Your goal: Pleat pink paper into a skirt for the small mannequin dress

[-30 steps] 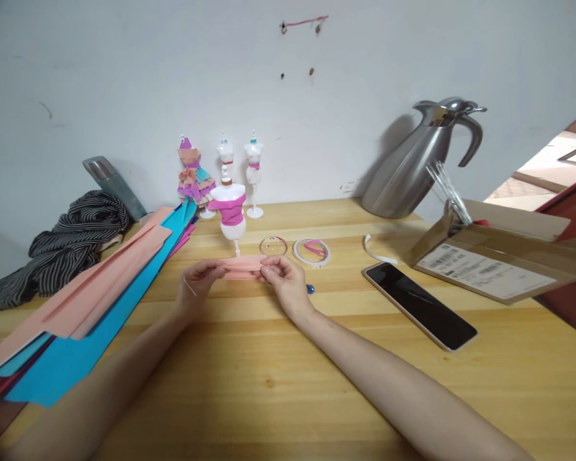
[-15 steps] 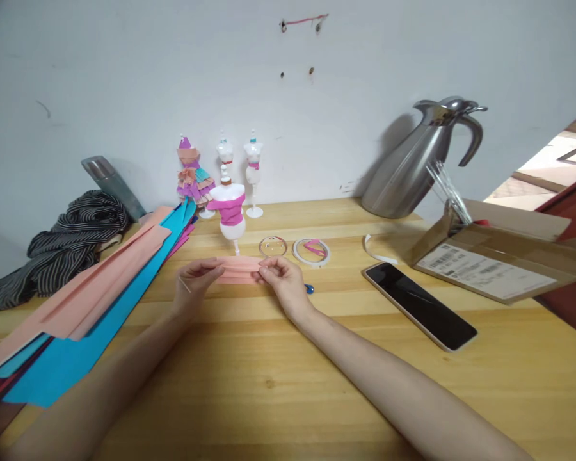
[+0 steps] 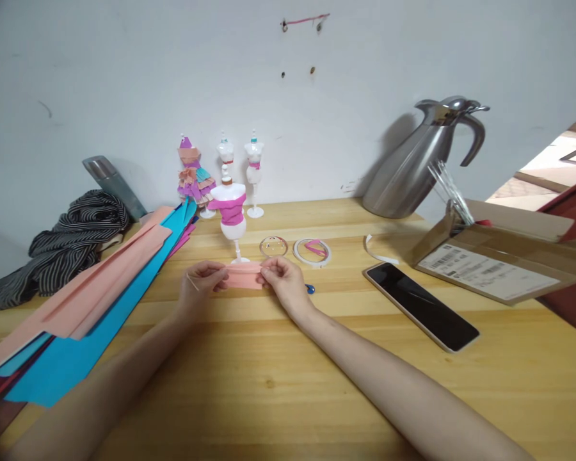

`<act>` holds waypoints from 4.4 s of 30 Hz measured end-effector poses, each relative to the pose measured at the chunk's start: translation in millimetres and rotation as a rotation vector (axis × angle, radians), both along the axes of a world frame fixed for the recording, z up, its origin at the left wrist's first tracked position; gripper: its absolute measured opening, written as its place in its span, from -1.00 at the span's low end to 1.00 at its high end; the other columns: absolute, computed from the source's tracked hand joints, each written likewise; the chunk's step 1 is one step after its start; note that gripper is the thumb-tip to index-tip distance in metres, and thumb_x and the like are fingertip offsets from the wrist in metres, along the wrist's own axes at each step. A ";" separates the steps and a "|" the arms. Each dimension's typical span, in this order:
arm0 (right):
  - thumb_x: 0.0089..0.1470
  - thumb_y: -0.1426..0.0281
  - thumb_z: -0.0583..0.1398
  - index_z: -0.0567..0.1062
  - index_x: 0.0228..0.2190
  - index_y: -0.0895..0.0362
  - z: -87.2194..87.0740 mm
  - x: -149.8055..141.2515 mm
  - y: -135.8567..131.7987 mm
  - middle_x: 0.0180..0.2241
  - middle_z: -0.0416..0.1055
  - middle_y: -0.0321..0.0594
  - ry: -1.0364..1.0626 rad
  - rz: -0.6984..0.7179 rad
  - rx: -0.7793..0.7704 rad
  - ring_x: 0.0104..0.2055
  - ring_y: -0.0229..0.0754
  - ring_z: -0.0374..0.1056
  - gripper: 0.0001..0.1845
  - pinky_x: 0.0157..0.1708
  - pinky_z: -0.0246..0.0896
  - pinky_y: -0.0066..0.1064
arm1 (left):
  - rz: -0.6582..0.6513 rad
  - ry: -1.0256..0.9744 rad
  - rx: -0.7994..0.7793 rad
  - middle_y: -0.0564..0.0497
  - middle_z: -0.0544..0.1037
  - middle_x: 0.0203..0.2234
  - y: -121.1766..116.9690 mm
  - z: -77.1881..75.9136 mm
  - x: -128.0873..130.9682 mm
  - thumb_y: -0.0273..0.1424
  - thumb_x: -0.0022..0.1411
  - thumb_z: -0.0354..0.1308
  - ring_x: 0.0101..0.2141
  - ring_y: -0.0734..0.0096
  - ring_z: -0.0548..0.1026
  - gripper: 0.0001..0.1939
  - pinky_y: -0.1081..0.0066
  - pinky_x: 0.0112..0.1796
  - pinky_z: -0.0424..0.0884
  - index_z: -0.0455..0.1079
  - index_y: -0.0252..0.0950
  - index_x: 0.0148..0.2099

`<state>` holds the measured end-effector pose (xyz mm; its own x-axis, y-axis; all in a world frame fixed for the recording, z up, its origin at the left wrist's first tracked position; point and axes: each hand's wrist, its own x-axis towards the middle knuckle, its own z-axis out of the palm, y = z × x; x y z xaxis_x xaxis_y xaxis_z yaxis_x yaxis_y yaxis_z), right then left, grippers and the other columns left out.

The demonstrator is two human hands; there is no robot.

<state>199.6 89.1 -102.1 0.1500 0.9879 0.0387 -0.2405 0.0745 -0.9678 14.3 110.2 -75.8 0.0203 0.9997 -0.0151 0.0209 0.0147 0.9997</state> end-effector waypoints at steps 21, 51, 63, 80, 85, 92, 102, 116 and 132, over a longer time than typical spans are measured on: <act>-0.27 0.25 0.41 0.48 -0.48 0.14 2.4 5.1 2.3 -0.60 0.52 -0.26 0.033 0.048 -0.034 -0.50 -0.24 0.45 -0.69 -0.43 0.31 -0.45 | -0.029 -0.041 0.037 0.04 0.54 -0.66 3.2 -0.7 -2.3 -0.26 -0.11 0.34 -0.62 0.48 0.48 -0.74 0.52 -0.56 0.34 0.45 -0.34 -0.42; -0.31 0.25 0.40 0.51 -0.55 0.10 5.2 3.3 -2.7 -0.62 0.38 -0.33 -0.042 -0.137 0.030 -0.57 -0.27 0.25 -0.75 -0.49 0.25 -0.38 | 0.007 -0.127 0.194 0.05 0.56 -0.56 3.1 -9.5 -2.0 -0.39 -0.12 0.38 -0.49 0.46 0.49 -0.85 0.45 -0.42 0.40 0.49 -0.30 -0.46; -0.22 0.26 0.35 0.49 -0.52 0.09 5.4 3.0 -5.1 -0.62 0.36 -0.34 -0.107 -0.153 0.080 -0.56 -0.25 0.26 -0.80 -0.46 0.25 -0.36 | -0.020 -0.167 0.174 0.08 0.55 -0.63 2.2 -3.5 -0.5 -0.39 -0.15 0.37 -0.55 0.48 0.49 -0.82 0.46 -0.44 0.41 0.48 -0.30 -0.42; -0.09 0.28 0.31 0.60 -0.37 0.07 -7.9 3.9 -1.6 -0.37 0.52 -0.21 -0.235 -0.185 0.187 -0.35 -0.15 0.40 -0.82 -0.32 0.33 -0.31 | 0.037 0.158 0.484 -0.01 0.62 -0.41 9.3 -20.5 -7.1 -0.42 0.04 0.27 -0.33 0.31 0.53 -0.90 0.33 -0.25 0.44 0.59 -0.19 -0.34; -0.03 0.31 0.27 0.59 -0.33 0.07 -14.3 5.1 0.8 -0.32 0.52 -0.18 -0.303 -0.184 0.197 -0.29 -0.13 0.41 -0.83 -0.28 0.33 -0.28 | 0.038 0.237 0.619 -0.01 0.61 -0.40 7.4 -21.0 -7.2 -0.42 0.13 0.21 -0.34 0.33 0.52 -0.89 0.34 -0.25 0.43 0.58 -0.16 -0.33; 0.00 0.30 0.24 0.55 -0.38 0.08 -20.6 7.1 1.6 -0.37 0.50 -0.20 -0.347 -0.173 0.177 -0.30 -0.13 0.40 -0.87 -0.27 0.33 -0.28 | 0.053 0.265 0.684 -0.02 0.60 -0.40 3.2 -17.3 -5.3 -0.42 0.15 0.19 -0.33 0.32 0.52 -0.88 0.35 -0.24 0.42 0.57 -0.17 -0.36; -0.09 0.23 0.29 0.54 -0.39 0.14 -19.7 5.8 2.3 -0.43 0.52 -0.19 -0.273 -0.147 0.104 -0.38 -0.13 0.43 -0.76 -0.29 0.33 -0.28 | 0.042 0.115 0.326 0.03 0.60 -0.48 11.8 -26.5 -6.2 -0.42 -0.01 0.27 -0.43 0.38 0.52 -0.92 0.38 -0.33 0.44 0.55 -0.27 -0.39; -0.22 0.26 0.34 0.57 -0.49 0.15 -13.4 4.8 1.6 -0.51 0.50 -0.21 -0.211 -0.187 0.084 -0.50 -0.21 0.35 -0.77 -0.42 0.30 -0.34 | 0.044 -0.022 0.183 0.06 0.58 -0.58 6.9 -14.7 -2.2 -0.42 -0.15 0.36 -0.53 0.49 0.46 -0.87 0.47 -0.45 0.39 0.55 -0.30 -0.44; -0.12 0.29 0.29 0.60 -0.37 0.14 -14.8 3.7 -0.3 -0.39 0.53 -0.18 -0.302 -0.166 0.140 -0.41 -0.18 0.36 -0.76 -0.35 0.28 -0.32 | 0.023 -0.102 0.235 0.09 0.54 -0.62 8.4 -18.4 0.3 -0.43 -0.10 0.29 -0.55 0.50 0.46 -0.93 0.48 -0.47 0.39 0.51 -0.29 -0.45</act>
<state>203.4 88.8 -116.9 0.2689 0.9331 0.2390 0.0804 0.2255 -0.9709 14.6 118.5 -94.2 -0.0126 0.9758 0.2185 -0.0777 -0.2188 0.9727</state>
